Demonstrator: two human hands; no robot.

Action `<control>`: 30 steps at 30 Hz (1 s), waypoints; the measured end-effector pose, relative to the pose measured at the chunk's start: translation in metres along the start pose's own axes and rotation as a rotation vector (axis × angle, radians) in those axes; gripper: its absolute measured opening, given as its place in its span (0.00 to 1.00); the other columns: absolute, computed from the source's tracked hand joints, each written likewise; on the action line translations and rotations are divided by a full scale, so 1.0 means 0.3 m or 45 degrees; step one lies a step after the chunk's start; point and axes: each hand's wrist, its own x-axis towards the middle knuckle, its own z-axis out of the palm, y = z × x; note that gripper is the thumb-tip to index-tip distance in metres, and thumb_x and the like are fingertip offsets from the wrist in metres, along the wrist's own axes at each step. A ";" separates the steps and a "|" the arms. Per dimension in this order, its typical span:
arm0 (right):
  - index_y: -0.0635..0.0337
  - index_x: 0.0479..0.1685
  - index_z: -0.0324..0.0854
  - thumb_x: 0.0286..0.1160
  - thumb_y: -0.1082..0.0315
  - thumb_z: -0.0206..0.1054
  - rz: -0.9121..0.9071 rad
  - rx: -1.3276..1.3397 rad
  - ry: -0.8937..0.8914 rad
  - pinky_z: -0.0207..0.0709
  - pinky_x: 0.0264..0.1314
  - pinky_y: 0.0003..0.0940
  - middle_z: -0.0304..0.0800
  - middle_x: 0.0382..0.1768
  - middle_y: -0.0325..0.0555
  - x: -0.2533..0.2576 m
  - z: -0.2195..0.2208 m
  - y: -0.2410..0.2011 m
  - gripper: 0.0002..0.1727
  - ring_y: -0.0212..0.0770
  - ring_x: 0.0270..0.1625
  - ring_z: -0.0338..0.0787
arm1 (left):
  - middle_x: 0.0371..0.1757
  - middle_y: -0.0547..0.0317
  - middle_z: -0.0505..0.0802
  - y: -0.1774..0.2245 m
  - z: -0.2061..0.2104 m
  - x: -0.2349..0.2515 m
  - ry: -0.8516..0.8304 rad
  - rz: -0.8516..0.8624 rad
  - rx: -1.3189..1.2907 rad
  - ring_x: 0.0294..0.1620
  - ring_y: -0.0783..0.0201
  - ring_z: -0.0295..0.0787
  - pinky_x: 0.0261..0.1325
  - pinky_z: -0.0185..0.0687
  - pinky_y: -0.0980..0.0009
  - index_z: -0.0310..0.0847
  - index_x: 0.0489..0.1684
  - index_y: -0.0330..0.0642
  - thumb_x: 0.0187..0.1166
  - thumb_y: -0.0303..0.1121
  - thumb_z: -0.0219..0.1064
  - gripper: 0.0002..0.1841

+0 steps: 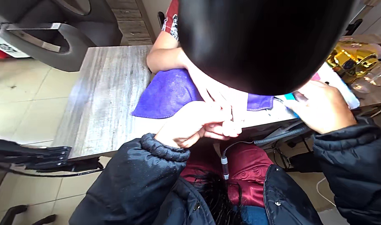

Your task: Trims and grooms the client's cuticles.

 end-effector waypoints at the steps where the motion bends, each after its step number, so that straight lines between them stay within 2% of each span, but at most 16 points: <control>1: 0.71 0.61 0.85 0.76 0.73 0.69 0.013 -0.030 -0.094 0.76 0.64 0.66 0.91 0.55 0.69 0.024 0.014 -0.023 0.17 0.70 0.59 0.89 | 0.34 0.52 0.97 0.004 0.004 -0.002 0.001 -0.005 0.001 0.35 0.63 0.98 0.43 0.95 0.70 0.84 0.37 0.38 0.90 0.25 0.48 0.16; 4: 0.70 0.58 0.83 0.78 0.71 0.69 0.116 -0.163 -0.340 0.75 0.54 0.71 0.90 0.46 0.67 0.086 0.051 -0.041 0.15 0.71 0.53 0.89 | 0.34 0.52 0.97 0.016 0.011 -0.005 -0.005 -0.014 0.005 0.36 0.62 0.98 0.45 0.95 0.68 0.83 0.38 0.37 0.90 0.24 0.47 0.16; 6: 0.72 0.56 0.81 0.78 0.69 0.70 0.207 -0.241 -0.460 0.75 0.54 0.73 0.88 0.46 0.70 0.110 0.064 -0.042 0.15 0.72 0.54 0.88 | 0.35 0.52 0.97 0.021 0.002 -0.004 -0.054 0.007 0.005 0.38 0.62 0.98 0.47 0.95 0.67 0.84 0.36 0.38 0.86 0.23 0.49 0.15; 9: 0.73 0.61 0.79 0.81 0.66 0.69 0.343 -0.305 -0.614 0.73 0.59 0.71 0.86 0.52 0.71 0.130 0.051 -0.048 0.19 0.72 0.60 0.86 | 0.35 0.53 0.98 0.024 -0.004 0.001 -0.093 0.022 0.016 0.38 0.62 0.98 0.46 0.95 0.68 0.86 0.32 0.39 0.83 0.21 0.52 0.14; 12: 0.74 0.57 0.81 0.81 0.68 0.69 0.317 -0.301 -0.609 0.70 0.64 0.71 0.82 0.57 0.74 0.129 0.052 -0.044 0.16 0.75 0.68 0.79 | 0.36 0.53 0.97 0.027 0.001 0.006 -0.054 -0.041 0.027 0.37 0.63 0.98 0.42 0.95 0.70 0.84 0.36 0.37 0.84 0.20 0.54 0.11; 16: 0.74 0.60 0.77 0.82 0.71 0.65 0.400 -0.323 -0.584 0.73 0.58 0.73 0.86 0.50 0.74 0.135 0.063 -0.052 0.15 0.75 0.59 0.86 | 0.35 0.53 0.97 0.024 0.008 0.009 0.028 -0.088 0.057 0.36 0.62 0.98 0.40 0.95 0.69 0.82 0.39 0.38 0.86 0.22 0.57 0.08; 20: 0.76 0.60 0.76 0.89 0.66 0.59 0.509 -0.370 -0.696 0.72 0.56 0.75 0.85 0.49 0.77 0.129 0.029 -0.085 0.18 0.77 0.58 0.86 | 0.34 0.55 0.97 0.026 0.012 0.008 0.095 -0.088 0.118 0.34 0.62 0.98 0.41 0.95 0.69 0.84 0.37 0.38 0.85 0.23 0.60 0.07; 22: 0.78 0.59 0.75 0.90 0.67 0.56 0.482 -0.274 -0.654 0.72 0.52 0.75 0.84 0.45 0.77 0.095 -0.026 -0.079 0.17 0.76 0.53 0.86 | 0.34 0.56 0.97 0.020 0.002 0.010 0.080 -0.063 0.127 0.34 0.65 0.97 0.42 0.94 0.71 0.86 0.36 0.38 0.84 0.23 0.62 0.08; 23: 0.78 0.54 0.76 0.91 0.68 0.55 0.427 -0.159 -0.580 0.72 0.45 0.70 0.82 0.38 0.72 0.065 -0.052 -0.057 0.15 0.71 0.44 0.86 | 0.32 0.57 0.97 0.017 -0.003 0.012 0.075 -0.053 0.130 0.32 0.67 0.97 0.40 0.94 0.73 0.86 0.35 0.39 0.84 0.22 0.62 0.08; 24: 0.72 0.47 0.76 0.89 0.68 0.57 0.360 0.010 -0.460 0.73 0.38 0.56 0.79 0.30 0.60 0.026 -0.064 -0.024 0.12 0.56 0.35 0.84 | 0.31 0.58 0.97 0.015 -0.006 0.014 0.073 -0.049 0.133 0.31 0.68 0.96 0.39 0.93 0.74 0.86 0.34 0.39 0.83 0.22 0.62 0.09; 25: 0.64 0.42 0.76 0.87 0.69 0.59 0.340 0.242 -0.330 0.77 0.37 0.37 0.76 0.28 0.43 -0.017 -0.063 0.002 0.07 0.37 0.31 0.82 | 0.30 0.58 0.97 0.016 -0.005 0.016 0.073 -0.058 0.138 0.30 0.69 0.96 0.37 0.93 0.75 0.85 0.33 0.40 0.83 0.22 0.62 0.09; 26: 0.55 0.43 0.76 0.84 0.70 0.59 0.345 0.554 -0.230 0.85 0.39 0.21 0.78 0.31 0.28 -0.060 -0.051 0.019 0.02 0.21 0.33 0.84 | 0.30 0.58 0.96 0.018 -0.002 0.017 0.074 -0.075 0.135 0.29 0.68 0.96 0.37 0.93 0.74 0.85 0.33 0.40 0.84 0.22 0.61 0.09; 27: 0.52 0.46 0.76 0.84 0.73 0.57 0.380 0.918 -0.166 0.89 0.42 0.20 0.83 0.37 0.25 -0.099 -0.038 0.014 0.06 0.19 0.36 0.88 | 0.30 0.57 0.96 0.020 0.002 0.017 0.081 -0.088 0.123 0.29 0.67 0.96 0.38 0.93 0.74 0.85 0.33 0.39 0.84 0.22 0.61 0.09; 28: 0.50 0.51 0.79 0.83 0.75 0.54 0.398 1.231 -0.105 0.89 0.41 0.19 0.89 0.45 0.26 -0.139 -0.020 0.002 0.11 0.20 0.38 0.90 | 0.31 0.57 0.96 0.022 0.005 0.018 0.081 -0.092 0.116 0.30 0.67 0.96 0.38 0.94 0.73 0.85 0.34 0.38 0.84 0.22 0.61 0.09; 29: 0.50 0.55 0.83 0.83 0.76 0.52 0.410 1.467 -0.068 0.85 0.37 0.16 0.91 0.50 0.28 -0.178 -0.001 -0.023 0.15 0.20 0.36 0.88 | 0.31 0.57 0.97 0.022 0.007 0.019 0.079 -0.092 0.107 0.30 0.66 0.96 0.38 0.94 0.73 0.86 0.34 0.38 0.84 0.22 0.61 0.09; 30: 0.49 0.56 0.84 0.83 0.75 0.51 0.440 1.628 -0.063 0.79 0.32 0.13 0.91 0.49 0.29 -0.215 0.014 -0.062 0.17 0.18 0.31 0.83 | 0.31 0.57 0.97 0.021 0.008 0.021 0.066 -0.089 0.103 0.30 0.66 0.96 0.38 0.94 0.73 0.86 0.34 0.39 0.84 0.22 0.61 0.09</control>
